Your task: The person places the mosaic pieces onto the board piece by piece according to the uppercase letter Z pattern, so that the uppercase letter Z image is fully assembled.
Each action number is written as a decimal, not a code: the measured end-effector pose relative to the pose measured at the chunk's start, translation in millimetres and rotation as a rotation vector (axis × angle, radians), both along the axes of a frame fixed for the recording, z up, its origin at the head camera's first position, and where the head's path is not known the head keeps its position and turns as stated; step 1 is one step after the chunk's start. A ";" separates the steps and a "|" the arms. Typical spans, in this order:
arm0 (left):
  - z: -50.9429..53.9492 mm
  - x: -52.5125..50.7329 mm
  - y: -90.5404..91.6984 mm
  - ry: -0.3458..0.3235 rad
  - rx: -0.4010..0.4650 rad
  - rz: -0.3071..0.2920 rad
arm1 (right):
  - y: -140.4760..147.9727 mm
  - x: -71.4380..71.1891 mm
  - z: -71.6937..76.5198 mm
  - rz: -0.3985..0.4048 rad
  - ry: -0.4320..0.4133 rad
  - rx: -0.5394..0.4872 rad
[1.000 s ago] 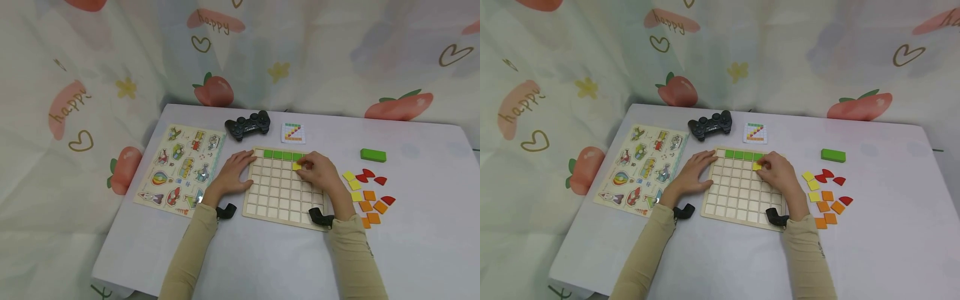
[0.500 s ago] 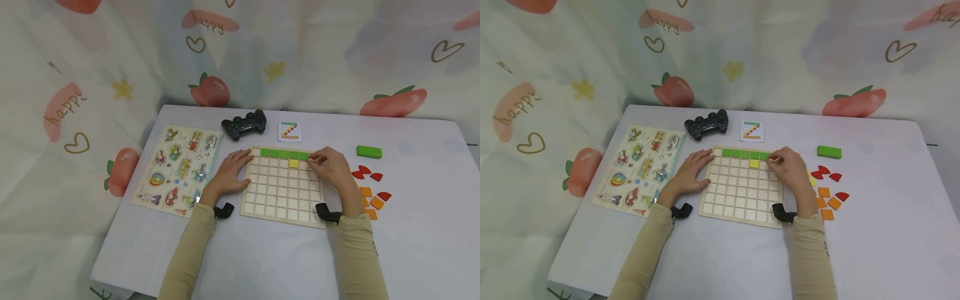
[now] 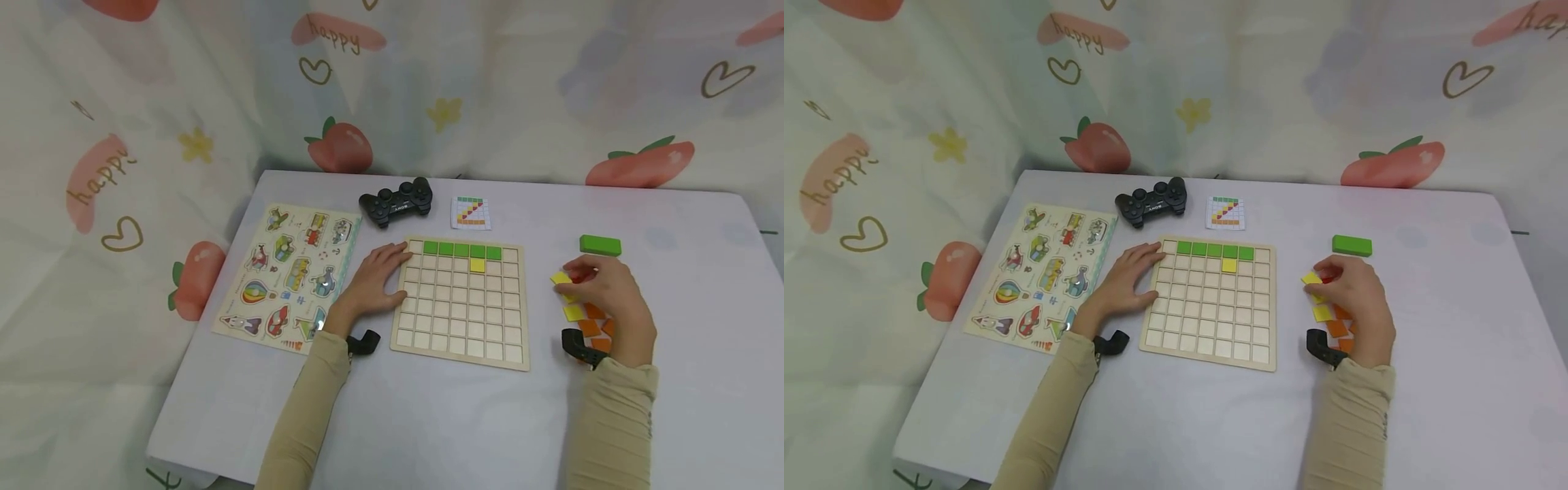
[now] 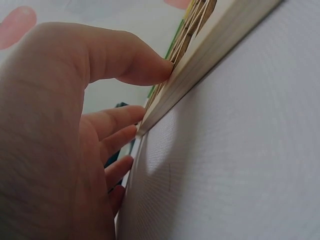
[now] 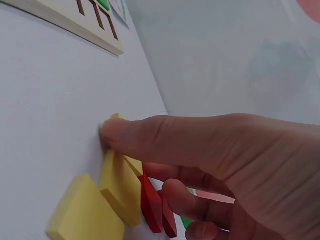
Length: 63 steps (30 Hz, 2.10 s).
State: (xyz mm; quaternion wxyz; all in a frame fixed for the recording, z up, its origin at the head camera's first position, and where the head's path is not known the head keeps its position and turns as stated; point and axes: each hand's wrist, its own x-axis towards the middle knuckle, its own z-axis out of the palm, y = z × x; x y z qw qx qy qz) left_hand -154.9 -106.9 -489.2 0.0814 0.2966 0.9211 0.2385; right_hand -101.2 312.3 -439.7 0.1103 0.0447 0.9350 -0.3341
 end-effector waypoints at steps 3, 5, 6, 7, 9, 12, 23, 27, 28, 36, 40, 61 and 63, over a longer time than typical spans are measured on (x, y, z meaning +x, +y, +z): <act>-1.0 -0.9 -0.3 0.005 -0.004 0.001 | -5.8 -4.0 -2.3 0.003 0.035 0.024; -2.0 -1.3 -0.3 0.007 -0.007 0.002 | -9.5 -6.3 -3.9 0.003 0.052 0.041; -2.6 -1.5 -0.3 0.007 -0.009 0.002 | -12.0 -7.3 -4.2 -0.001 0.057 0.044; -3.2 -1.8 -0.1 0.007 -0.010 0.001 | -14.7 -8.2 -4.3 -0.002 0.063 0.047; -3.8 -2.0 0.4 0.006 -0.006 0.001 | -21.9 -10.8 -4.4 0.002 0.080 0.056; -4.8 -2.2 0.6 0.008 -0.007 0.001 | -39.7 -16.3 -3.4 0.030 0.108 0.035; -3.4 -2.4 -0.5 0.018 -0.001 0.001 | -122.9 -30.6 -12.8 0.300 0.210 -0.122; -1.8 -2.6 0.5 0.005 -0.009 0.008 | -131.3 -31.2 -17.2 0.322 0.218 -0.074; -1.5 -2.7 0.8 0.003 -0.009 0.009 | -131.8 -31.2 -17.8 0.320 0.223 -0.066; -2.1 -3.7 0.2 0.007 -0.027 -0.002 | -135.9 -31.4 -19.6 0.341 0.229 -0.063; 0.5 -3.4 1.0 0.026 -0.071 -0.006 | -133.1 -31.1 -15.9 0.316 0.226 -0.052; 6.7 -1.8 -1.6 0.016 -0.091 0.022 | -4.0 3.4 16.7 0.067 -0.188 -0.014; 4.7 -1.1 -2.1 0.012 -0.101 0.022 | -9.3 1.2 13.8 0.090 -0.152 0.011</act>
